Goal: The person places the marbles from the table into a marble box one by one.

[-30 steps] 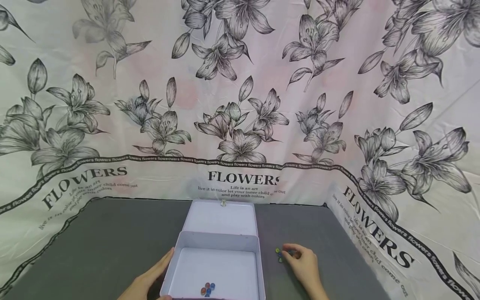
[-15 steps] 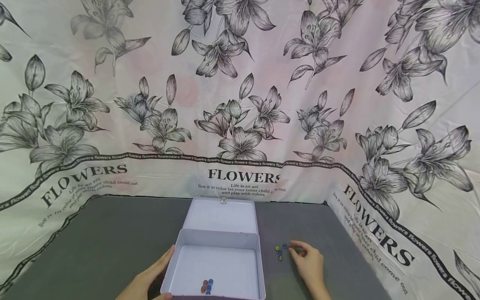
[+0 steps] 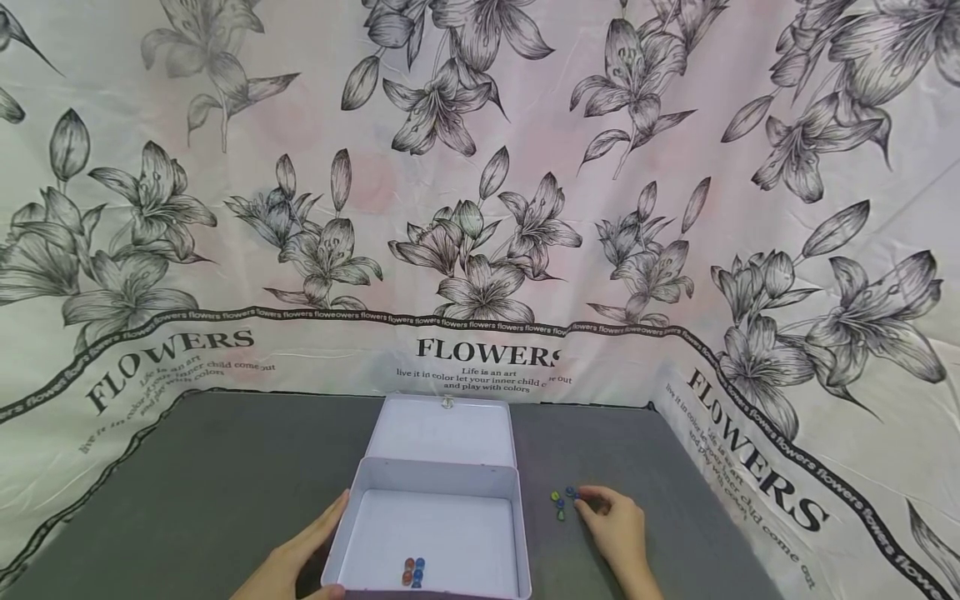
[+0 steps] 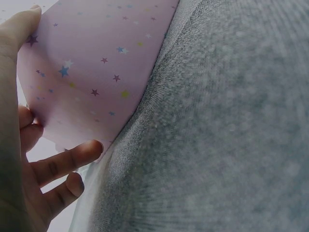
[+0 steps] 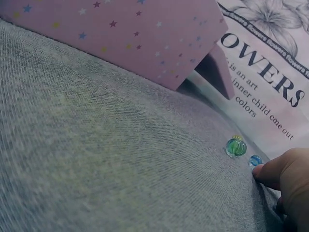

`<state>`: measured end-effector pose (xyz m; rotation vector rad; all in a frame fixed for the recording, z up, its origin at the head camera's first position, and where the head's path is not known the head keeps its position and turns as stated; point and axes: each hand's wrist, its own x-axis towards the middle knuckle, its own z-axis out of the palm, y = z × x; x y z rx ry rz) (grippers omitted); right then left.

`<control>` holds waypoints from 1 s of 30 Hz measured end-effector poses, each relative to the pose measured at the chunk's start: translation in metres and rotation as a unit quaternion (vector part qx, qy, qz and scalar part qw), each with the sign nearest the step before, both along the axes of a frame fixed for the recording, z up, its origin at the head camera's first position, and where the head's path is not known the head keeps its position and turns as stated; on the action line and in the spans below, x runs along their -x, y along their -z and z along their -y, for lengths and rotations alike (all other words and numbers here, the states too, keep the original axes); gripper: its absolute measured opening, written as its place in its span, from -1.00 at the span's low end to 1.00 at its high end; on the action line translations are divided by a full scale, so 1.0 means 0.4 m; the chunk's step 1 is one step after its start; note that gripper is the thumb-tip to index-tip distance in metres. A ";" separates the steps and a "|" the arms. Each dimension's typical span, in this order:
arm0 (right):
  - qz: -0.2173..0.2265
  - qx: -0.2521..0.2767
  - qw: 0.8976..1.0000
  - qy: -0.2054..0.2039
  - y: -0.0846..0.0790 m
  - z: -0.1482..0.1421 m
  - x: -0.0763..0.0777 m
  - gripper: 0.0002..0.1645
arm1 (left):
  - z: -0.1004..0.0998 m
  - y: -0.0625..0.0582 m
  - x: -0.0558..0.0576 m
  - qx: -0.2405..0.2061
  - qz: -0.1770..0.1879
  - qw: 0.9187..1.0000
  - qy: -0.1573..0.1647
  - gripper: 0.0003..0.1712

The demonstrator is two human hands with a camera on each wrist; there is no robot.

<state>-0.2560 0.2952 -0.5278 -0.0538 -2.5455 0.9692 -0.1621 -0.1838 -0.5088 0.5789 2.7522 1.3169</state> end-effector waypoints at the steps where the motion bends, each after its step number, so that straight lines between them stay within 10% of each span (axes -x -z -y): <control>1: -0.003 -0.001 1.000 0.001 0.001 0.001 0.000 -0.80 | 0.000 0.000 0.000 0.000 0.001 1.000 0.001 0.16; 16: 0.010 0.044 0.999 0.020 -0.015 0.009 0.003 -0.81 | 0.003 0.004 0.004 -0.014 0.010 1.000 0.009 0.16; 30: -0.030 0.131 0.991 -0.012 -0.114 0.056 -0.035 -0.84 | 0.003 -0.007 0.000 -0.002 0.013 1.000 0.009 0.16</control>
